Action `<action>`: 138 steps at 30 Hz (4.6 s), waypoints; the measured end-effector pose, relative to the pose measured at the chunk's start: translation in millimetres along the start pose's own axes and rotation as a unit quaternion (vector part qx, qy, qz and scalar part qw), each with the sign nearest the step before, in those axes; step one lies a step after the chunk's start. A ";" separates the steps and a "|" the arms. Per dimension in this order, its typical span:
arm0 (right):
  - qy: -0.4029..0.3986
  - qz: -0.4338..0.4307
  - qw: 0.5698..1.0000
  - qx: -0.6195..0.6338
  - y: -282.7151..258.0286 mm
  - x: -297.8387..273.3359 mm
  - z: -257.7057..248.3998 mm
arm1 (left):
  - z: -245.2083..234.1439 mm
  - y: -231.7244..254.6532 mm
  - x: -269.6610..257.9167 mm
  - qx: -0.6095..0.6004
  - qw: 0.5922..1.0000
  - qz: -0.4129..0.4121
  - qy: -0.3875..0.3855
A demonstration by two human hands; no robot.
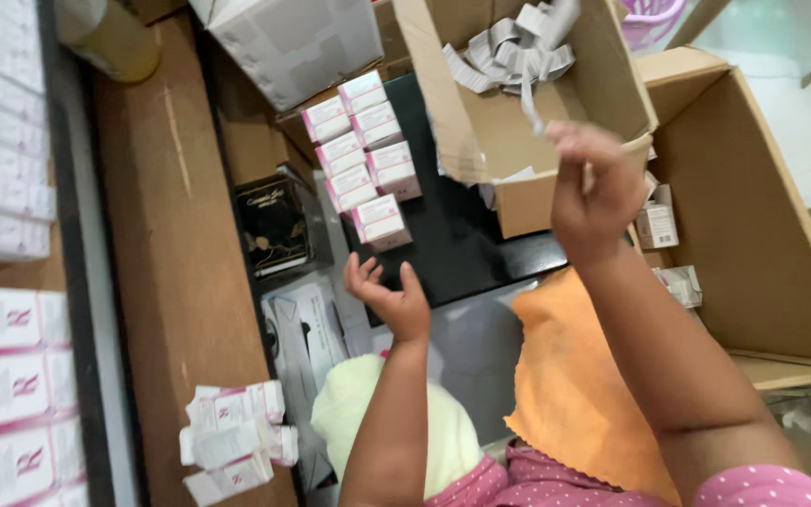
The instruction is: The person sits on the floor and packs small plastic bottles into white and pink cardboard boxes. They open each box, insert a bottle, and close the flaps, repeating this process for multiple units.
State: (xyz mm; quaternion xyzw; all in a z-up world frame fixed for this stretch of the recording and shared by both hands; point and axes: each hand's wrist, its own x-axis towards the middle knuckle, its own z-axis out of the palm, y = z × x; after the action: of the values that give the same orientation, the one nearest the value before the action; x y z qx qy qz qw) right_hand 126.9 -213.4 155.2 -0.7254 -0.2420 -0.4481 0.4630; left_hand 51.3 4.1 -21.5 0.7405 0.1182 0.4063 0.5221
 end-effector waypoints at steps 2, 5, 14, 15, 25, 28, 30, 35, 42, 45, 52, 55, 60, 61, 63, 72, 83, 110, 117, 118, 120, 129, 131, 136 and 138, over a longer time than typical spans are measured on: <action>-0.076 -0.053 0.996 0.012 -28.5 -17.7 0.3 | 3.8 -1.7 -3.5 -0.012 1.000 -0.008 0.013; -0.204 -0.106 0.973 0.015 -45.6 -59.4 11.8 | -0.4 -4.5 -14.5 -0.039 0.996 -0.067 0.054; -0.402 -0.085 0.896 -0.167 25.0 -149.2 42.9 | -128.5 -26.3 5.8 0.046 0.993 -0.068 0.085; -0.442 -0.070 0.874 -0.189 24.8 -157.6 41.6 | -158.1 -36.8 9.0 0.073 0.993 -0.035 0.088; -0.398 -0.018 0.916 -0.057 -1.0 -175.0 33.4 | -346.2 -120.3 -49.5 0.483 0.816 -0.318 0.019; -0.381 0.002 0.924 -0.042 -2.3 -174.2 29.4 | -356.5 -143.2 -54.8 0.462 0.834 -0.302 0.015; -0.367 0.006 0.929 -0.041 -1.8 -172.4 27.5 | -359.1 -155.5 -61.4 0.474 0.828 -0.299 -0.022; -0.366 0.004 0.930 -0.042 -2.9 -171.8 24.4 | -368.9 -157.9 -78.4 0.451 0.869 -0.203 -0.014; -0.330 -0.004 0.944 -0.013 -18.3 -159.2 29.5 | -360.4 -19.2 -60.6 0.460 0.853 0.120 0.216; -0.307 -0.004 0.952 0.003 -32.7 -152.0 31.4 | -320.7 66.2 -53.4 0.419 0.852 0.214 0.229; -0.327 -0.083 0.927 0.164 -93.4 -154.1 25.3 | -211.4 173.2 -19.6 0.144 0.965 0.183 0.120; -0.289 -0.098 0.942 0.142 -102.2 -159.1 24.8 | -163.2 177.3 -5.9 -0.020 0.998 0.065 0.005; -0.326 -0.059 0.944 0.002 -68.6 -159.3 21.5 | -102.5 140.8 0.7 -0.127 0.972 -0.121 -0.157; -0.353 -0.028 0.935 0.006 -62.0 -159.8 19.9 | -91.8 127.8 3.4 -0.193 0.948 -0.193 -0.167; -0.407 0.031 0.913 0.018 -53.2 -160.7 16.8 | -73.9 98.7 7.6 -0.319 0.871 -0.328 -0.178; -0.493 0.097 0.864 0.013 -57.2 -163.2 20.0 | -88.4 3.9 -15.9 -0.454 0.776 -0.411 -0.153; -0.379 0.431 0.741 0.348 -15.7 -192.9 33.5 | -81.7 63.6 -44.3 -0.215 0.926 -0.165 -0.265; -0.340 0.162 0.897 0.231 -82.6 -156.4 -2.8 | -87.4 43.5 -45.3 -0.509 0.685 -0.459 -0.245; -0.274 -0.081 0.948 0.139 -117.9 -164.4 -21.0 | -93.7 36.0 -57.5 -0.604 0.644 -0.458 -0.097; -0.278 -0.088 0.949 0.117 -120.9 -166.9 -21.7 | -93.7 36.7 -64.3 -0.610 0.636 -0.461 -0.104; -0.283 -0.104 0.951 0.075 -124.3 -170.1 -16.7 | -93.0 39.8 -73.5 -0.621 0.623 -0.461 -0.119; -0.230 -0.077 0.964 0.109 -121.6 -173.8 -15.8 | -96.4 46.6 -81.5 -0.635 0.636 -0.415 -0.144; -0.227 -0.079 0.965 0.106 -122.7 -172.1 -16.2 | -96.2 47.4 -79.9 -0.641 0.628 -0.417 -0.146; -0.223 -0.059 0.967 0.106 -121.1 -171.3 -14.3 | -92.9 48.7 -77.7 -0.646 0.627 -0.406 -0.160; -0.218 -0.029 0.969 0.113 -119.5 -173.4 -13.2 | -92.1 49.1 -78.0 -0.650 0.626 -0.393 -0.177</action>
State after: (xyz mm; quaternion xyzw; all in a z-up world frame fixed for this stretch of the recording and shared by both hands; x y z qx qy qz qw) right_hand -53.7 -159.8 60.2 -0.7411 -0.4077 -0.2619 0.4648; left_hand -77.8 -1.2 -4.6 0.1499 0.0086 -0.0056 0.9887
